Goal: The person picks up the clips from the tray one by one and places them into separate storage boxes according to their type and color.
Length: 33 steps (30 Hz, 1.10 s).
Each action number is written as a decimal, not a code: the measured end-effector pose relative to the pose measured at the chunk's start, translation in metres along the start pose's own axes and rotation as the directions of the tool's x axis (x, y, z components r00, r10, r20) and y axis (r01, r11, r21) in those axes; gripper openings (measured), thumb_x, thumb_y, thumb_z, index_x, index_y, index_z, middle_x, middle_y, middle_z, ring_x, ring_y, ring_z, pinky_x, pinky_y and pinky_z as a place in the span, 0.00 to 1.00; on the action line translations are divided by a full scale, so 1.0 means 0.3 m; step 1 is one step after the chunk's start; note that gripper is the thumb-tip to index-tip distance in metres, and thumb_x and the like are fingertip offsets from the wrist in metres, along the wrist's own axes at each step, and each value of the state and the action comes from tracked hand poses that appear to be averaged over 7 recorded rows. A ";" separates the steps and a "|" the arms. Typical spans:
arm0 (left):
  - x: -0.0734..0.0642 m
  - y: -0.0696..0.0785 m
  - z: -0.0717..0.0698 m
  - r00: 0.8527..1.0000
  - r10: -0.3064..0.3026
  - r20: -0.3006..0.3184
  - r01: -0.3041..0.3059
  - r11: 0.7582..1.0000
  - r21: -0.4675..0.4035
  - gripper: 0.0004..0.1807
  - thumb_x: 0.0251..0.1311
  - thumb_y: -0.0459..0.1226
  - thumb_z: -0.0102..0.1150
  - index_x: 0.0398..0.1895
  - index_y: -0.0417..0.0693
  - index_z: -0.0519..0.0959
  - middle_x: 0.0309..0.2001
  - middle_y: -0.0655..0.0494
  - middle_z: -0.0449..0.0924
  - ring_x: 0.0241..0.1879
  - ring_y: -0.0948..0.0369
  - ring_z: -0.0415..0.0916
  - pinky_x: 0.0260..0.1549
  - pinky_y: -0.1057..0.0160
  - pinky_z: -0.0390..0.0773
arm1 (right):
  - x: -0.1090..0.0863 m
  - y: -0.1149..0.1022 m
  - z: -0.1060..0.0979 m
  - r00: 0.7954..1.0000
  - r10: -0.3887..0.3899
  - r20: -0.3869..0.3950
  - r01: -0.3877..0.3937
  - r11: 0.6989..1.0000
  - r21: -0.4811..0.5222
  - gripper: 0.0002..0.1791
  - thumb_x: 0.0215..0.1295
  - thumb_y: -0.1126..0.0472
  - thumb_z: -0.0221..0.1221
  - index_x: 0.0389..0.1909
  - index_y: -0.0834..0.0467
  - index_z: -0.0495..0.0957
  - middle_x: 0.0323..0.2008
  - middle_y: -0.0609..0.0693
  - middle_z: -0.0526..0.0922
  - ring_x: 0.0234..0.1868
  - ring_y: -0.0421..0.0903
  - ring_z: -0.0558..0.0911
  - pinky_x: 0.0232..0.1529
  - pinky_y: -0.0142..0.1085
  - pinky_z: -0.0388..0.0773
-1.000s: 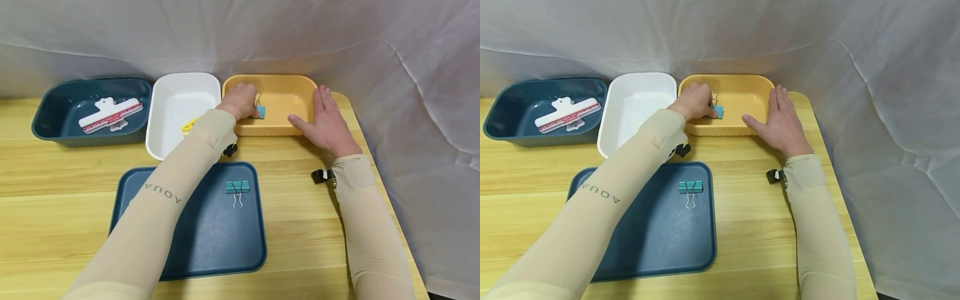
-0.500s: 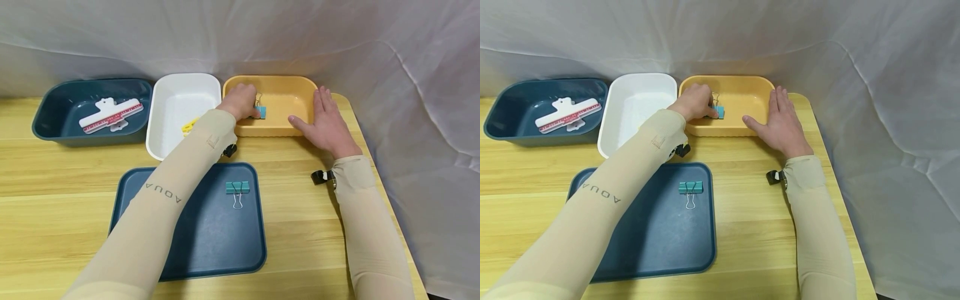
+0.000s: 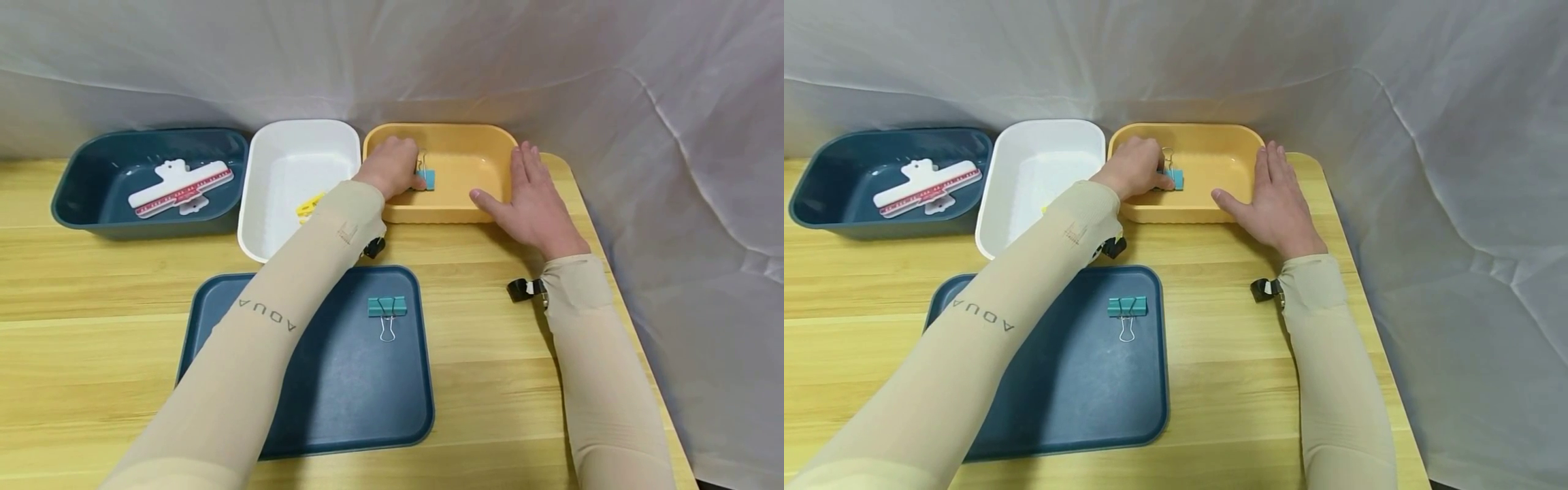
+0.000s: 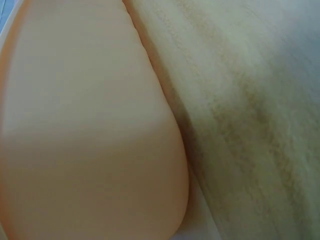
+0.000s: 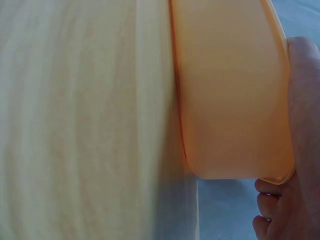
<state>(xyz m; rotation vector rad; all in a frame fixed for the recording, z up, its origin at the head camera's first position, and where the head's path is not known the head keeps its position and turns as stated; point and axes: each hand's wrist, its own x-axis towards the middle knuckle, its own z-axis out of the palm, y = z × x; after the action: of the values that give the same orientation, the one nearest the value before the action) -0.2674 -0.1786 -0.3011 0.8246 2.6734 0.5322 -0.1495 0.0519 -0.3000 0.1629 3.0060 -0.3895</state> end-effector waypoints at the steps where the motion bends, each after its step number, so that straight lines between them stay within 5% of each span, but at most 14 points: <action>1: 0.002 -0.002 0.002 1.000 0.001 -0.002 -0.001 1.000 0.001 0.17 0.68 0.50 0.65 0.40 0.45 0.80 0.44 0.52 0.81 0.43 0.56 0.75 0.50 0.59 0.76 | 0.001 0.000 0.000 1.000 -0.002 -0.001 0.002 1.000 0.001 0.63 0.67 0.18 0.38 0.81 0.57 0.23 0.82 0.50 0.19 0.85 0.52 0.24 0.84 0.58 0.34; 10: 0.020 -0.006 0.029 0.999 0.025 -0.022 -0.024 0.999 0.040 0.17 0.68 0.50 0.65 0.39 0.45 0.80 0.40 0.53 0.79 0.40 0.57 0.75 0.49 0.59 0.78 | 0.006 0.006 0.011 1.000 -0.001 0.006 0.001 1.000 0.013 0.63 0.66 0.17 0.38 0.81 0.56 0.23 0.82 0.49 0.19 0.85 0.52 0.24 0.84 0.59 0.35; 20: 0.024 -0.007 0.044 0.998 0.015 -0.059 -0.007 0.990 0.143 0.18 0.72 0.49 0.61 0.53 0.46 0.80 0.49 0.51 0.84 0.47 0.55 0.81 0.54 0.54 0.83 | 0.037 0.010 0.038 1.000 -0.021 0.012 0.021 1.000 0.015 0.64 0.65 0.17 0.38 0.81 0.56 0.23 0.83 0.51 0.20 0.85 0.52 0.23 0.84 0.60 0.35; 27: 0.023 -0.007 0.018 0.996 0.015 -0.093 0.000 0.987 0.161 0.13 0.73 0.45 0.58 0.46 0.45 0.82 0.46 0.51 0.85 0.42 0.57 0.80 0.50 0.55 0.84 | 0.072 0.020 0.039 0.999 -0.037 0.009 0.037 0.999 0.013 0.64 0.65 0.17 0.38 0.82 0.56 0.23 0.82 0.50 0.19 0.85 0.53 0.23 0.83 0.60 0.35; 33: 0.038 0.009 -0.012 0.988 0.073 -0.136 -0.045 0.980 0.193 0.13 0.73 0.44 0.57 0.31 0.48 0.79 0.38 0.53 0.84 0.39 0.59 0.77 0.51 0.54 0.84 | 0.102 0.055 0.038 1.000 -0.028 0.012 0.028 0.999 0.017 0.63 0.66 0.17 0.38 0.82 0.56 0.23 0.82 0.50 0.19 0.85 0.53 0.23 0.84 0.60 0.35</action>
<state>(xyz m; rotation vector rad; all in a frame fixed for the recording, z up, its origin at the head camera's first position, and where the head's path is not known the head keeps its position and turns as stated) -0.2765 -0.1708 -0.2985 0.9540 2.8728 0.3669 -0.1769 0.0676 -0.3186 0.1194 2.9963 -0.4166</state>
